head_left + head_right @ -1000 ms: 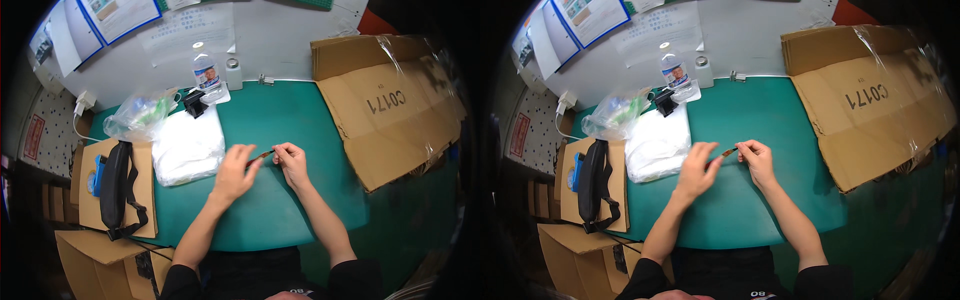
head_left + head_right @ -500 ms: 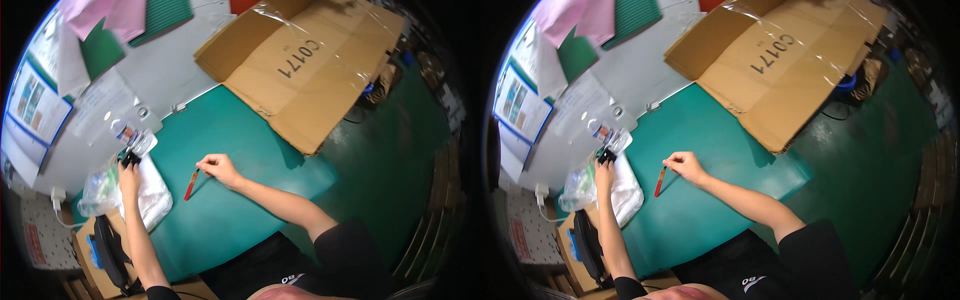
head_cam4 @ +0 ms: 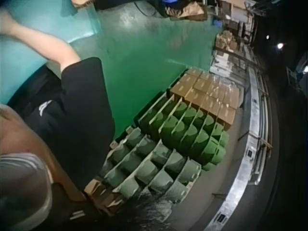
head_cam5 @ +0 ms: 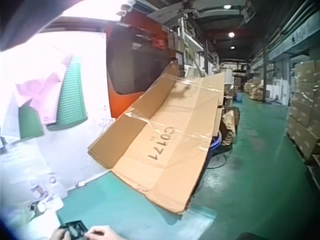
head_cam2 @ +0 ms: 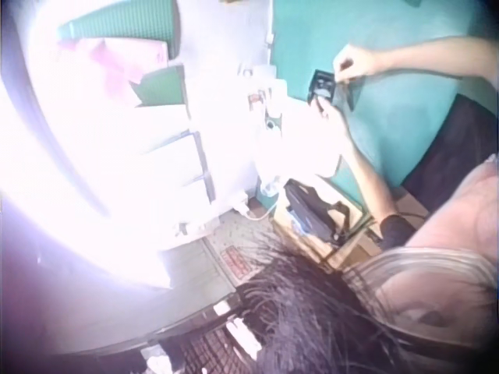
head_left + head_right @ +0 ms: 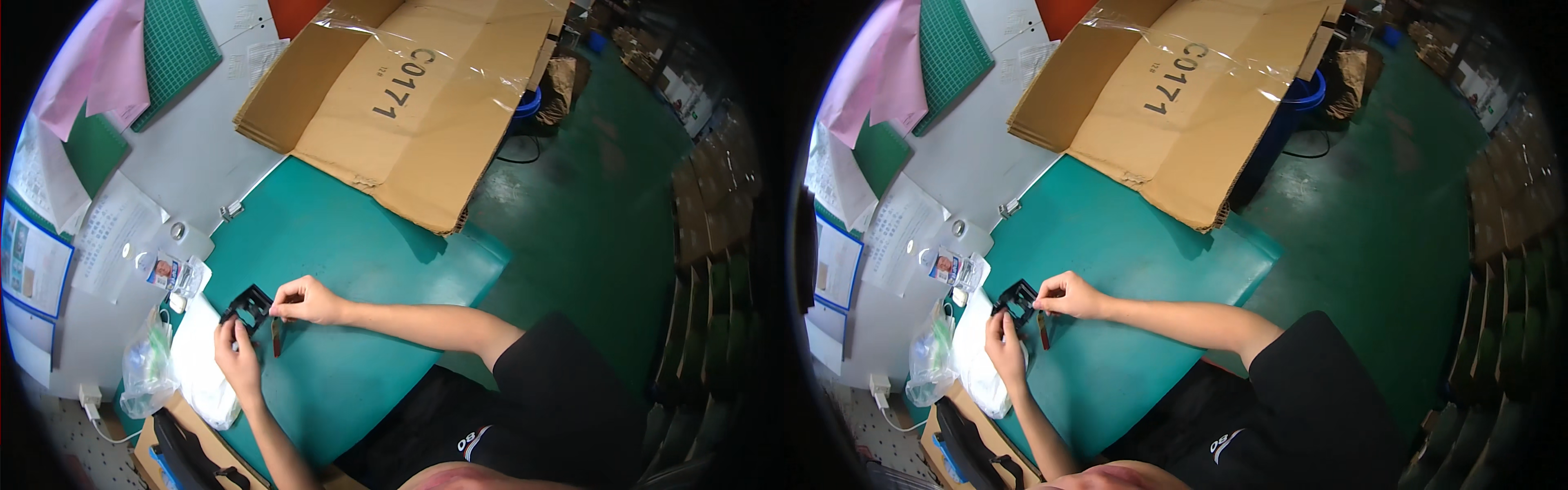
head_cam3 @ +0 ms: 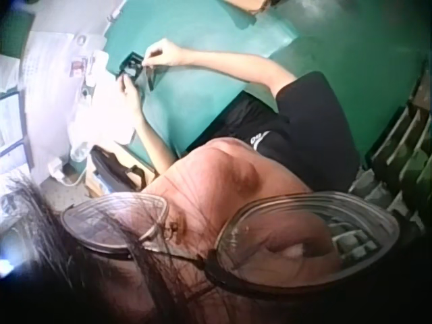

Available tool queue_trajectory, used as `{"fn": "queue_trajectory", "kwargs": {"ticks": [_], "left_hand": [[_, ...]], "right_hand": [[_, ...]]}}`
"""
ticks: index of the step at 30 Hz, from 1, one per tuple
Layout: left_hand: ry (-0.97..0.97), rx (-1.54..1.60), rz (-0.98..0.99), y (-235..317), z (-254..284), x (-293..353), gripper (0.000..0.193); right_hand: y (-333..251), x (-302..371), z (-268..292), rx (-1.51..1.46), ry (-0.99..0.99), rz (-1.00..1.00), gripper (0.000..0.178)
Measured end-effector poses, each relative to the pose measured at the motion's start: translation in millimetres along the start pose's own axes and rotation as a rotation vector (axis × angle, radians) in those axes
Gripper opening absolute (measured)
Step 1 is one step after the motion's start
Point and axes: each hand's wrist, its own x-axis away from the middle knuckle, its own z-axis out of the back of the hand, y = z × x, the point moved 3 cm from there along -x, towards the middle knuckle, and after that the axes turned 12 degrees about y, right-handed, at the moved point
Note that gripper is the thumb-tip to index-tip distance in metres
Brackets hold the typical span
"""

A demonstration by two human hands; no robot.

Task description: The person unpacks a small black plastic housing from a bag and uses a red-handled tool to scrape or clean the interior. They then handle a small component wrapped in foil, unwrap it, and insert it into the housing. The person repeats this process with a second housing, cleaning and inserting components.

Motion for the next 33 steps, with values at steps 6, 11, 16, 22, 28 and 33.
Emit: {"fn": "queue_trajectory", "kwargs": {"ticks": [6,11,16,22,28,33], "left_hand": [[-0.051,-0.237,-0.066,-10.0,-21.2,23.2,0.03],[-0.081,-0.067,-0.108,-0.3,-26.9,36.2,0.026],[-0.085,0.007,-0.146,-2.9,-19.3,38.0,0.026],[0.079,-0.053,-0.319,8.9,-14.7,42.9,0.03],[0.106,-0.105,-0.51,29.8,-13.9,50.2,0.032],[0.11,-0.152,-0.561,29.7,-16.8,50.5,0.018]], "right_hand": [[-5.8,10.3,-6.4,0.03,-0.086,-0.063,0.012],[-4.2,9.6,1.1,0.04,-0.038,-0.034,0.011],[-8.8,5.4,3.8,0.045,-0.011,-0.052,0.014],[-12.6,2.7,7.5,-0.013,0.032,-0.08,0.02],[-12.2,4.9,6.6,-0.142,0.013,-0.14,0.021],[-10.6,7.0,5.1,-0.229,-0.026,-0.173,0.019]]}}
